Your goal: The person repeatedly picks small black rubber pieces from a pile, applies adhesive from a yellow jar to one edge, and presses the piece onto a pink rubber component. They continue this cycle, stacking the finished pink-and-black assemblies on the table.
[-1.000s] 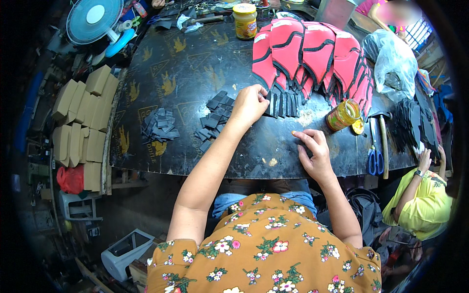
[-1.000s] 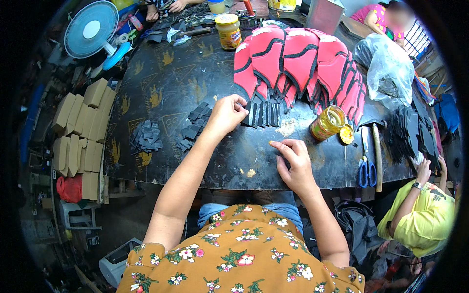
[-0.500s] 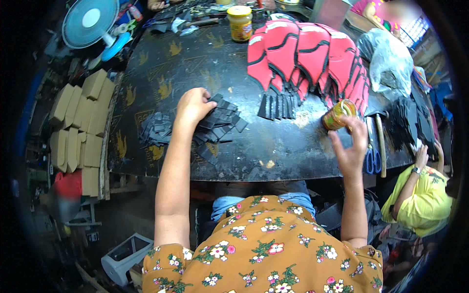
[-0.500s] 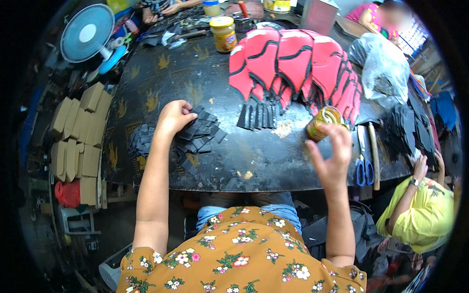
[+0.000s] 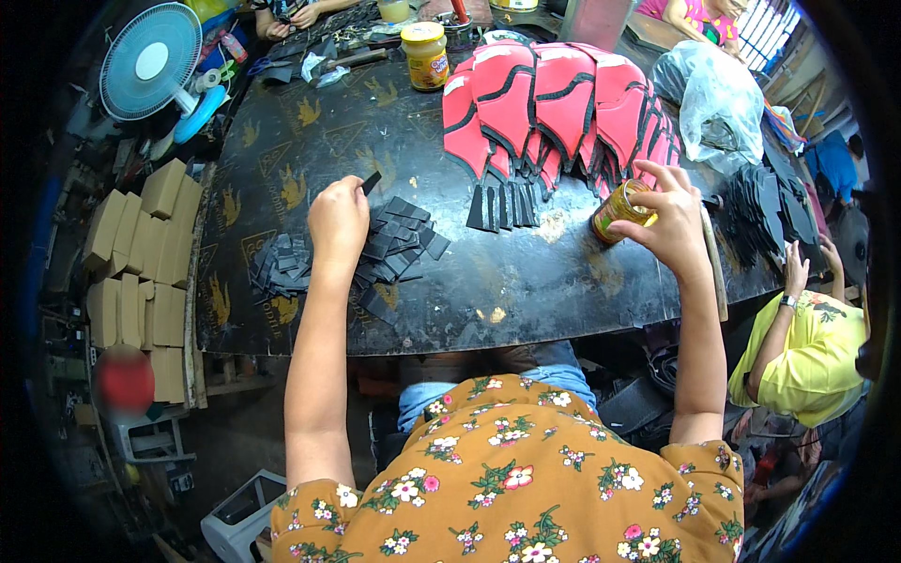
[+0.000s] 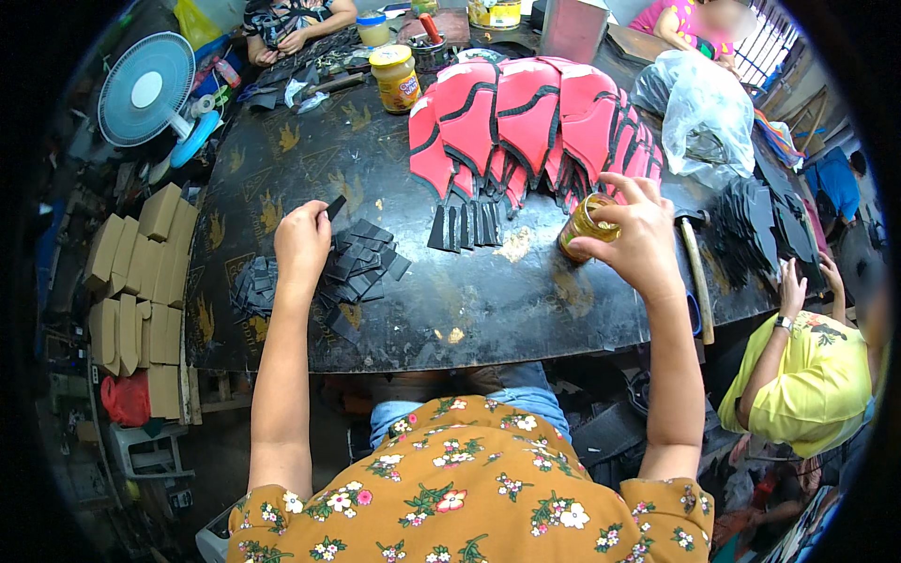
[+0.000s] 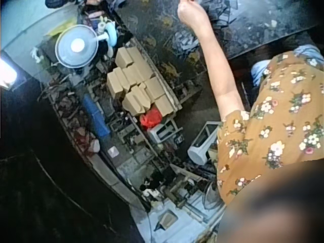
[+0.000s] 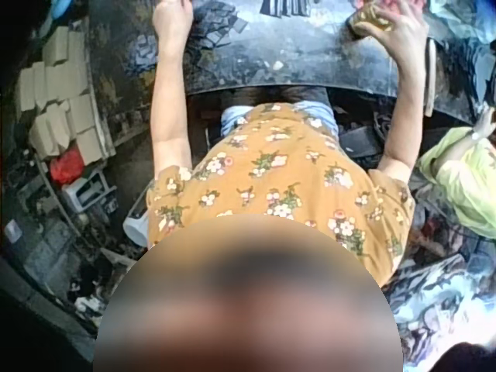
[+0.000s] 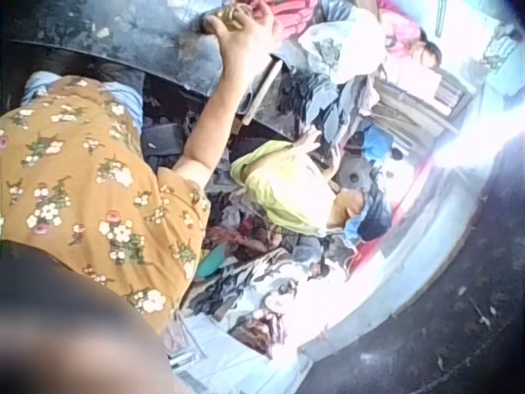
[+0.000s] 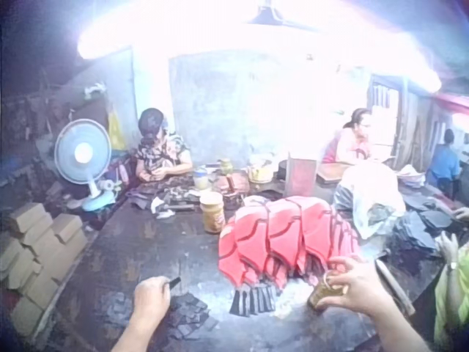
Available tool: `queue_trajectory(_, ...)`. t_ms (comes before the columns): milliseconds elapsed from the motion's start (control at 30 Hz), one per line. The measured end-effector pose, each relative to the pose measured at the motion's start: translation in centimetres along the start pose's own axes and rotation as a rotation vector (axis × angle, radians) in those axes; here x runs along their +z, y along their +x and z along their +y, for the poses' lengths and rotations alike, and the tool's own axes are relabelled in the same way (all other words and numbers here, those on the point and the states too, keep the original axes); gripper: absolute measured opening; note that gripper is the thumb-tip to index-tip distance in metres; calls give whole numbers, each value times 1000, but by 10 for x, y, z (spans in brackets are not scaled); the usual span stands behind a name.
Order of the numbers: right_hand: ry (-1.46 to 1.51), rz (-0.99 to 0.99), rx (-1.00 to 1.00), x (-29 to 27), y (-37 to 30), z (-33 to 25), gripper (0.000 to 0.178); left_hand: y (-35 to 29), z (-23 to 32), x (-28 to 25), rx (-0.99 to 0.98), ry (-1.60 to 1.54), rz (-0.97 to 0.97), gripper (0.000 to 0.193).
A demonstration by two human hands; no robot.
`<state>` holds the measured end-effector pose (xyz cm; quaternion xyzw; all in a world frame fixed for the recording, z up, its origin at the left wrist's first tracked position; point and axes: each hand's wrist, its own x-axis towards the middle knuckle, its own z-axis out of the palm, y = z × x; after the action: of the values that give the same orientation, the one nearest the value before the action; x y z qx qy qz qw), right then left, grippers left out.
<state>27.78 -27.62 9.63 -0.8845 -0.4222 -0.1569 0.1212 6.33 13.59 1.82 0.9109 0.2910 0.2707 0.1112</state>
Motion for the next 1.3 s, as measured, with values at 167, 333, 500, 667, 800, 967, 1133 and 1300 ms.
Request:
queue_trajectory(167, 78, 464, 59, -3, -29, -4, 31, -15, 25, -12, -214, -725, -100, 22)
queue_trajectory(333, 105, 268, 28, -13, -54, -20, 26, -57, 79, 1, -341, -1347, -546, 32)
queue_trajectory(500, 1039, -58, 127, -10, -55, -60, 23, -71, 116, 6, -380, -1432, -652, 36)
queue_trajectory(667, 1151, -108, 29, 28, -30, -99, 42, -78, 130, -4, -343, -1440, -695, 36)
queue_trajectory(800, 1121, -52, 15, 43, -22, -109, 48, -80, 130, -11, -346, -1455, -684, 34)
queue_trajectory(967, 902, 2, -97, 45, -25, -106, 54, -79, 129, -11, -384, -1506, -685, 35)
queue_trajectory(1133, 688, 113, -319, 40, -38, -102, 60, -81, 126, -6, -477, -1556, -681, 35)
queue_trajectory(1300, 693, 103, -321, 47, -56, -100, 55, -68, 109, 8, -482, -1619, -561, 32)
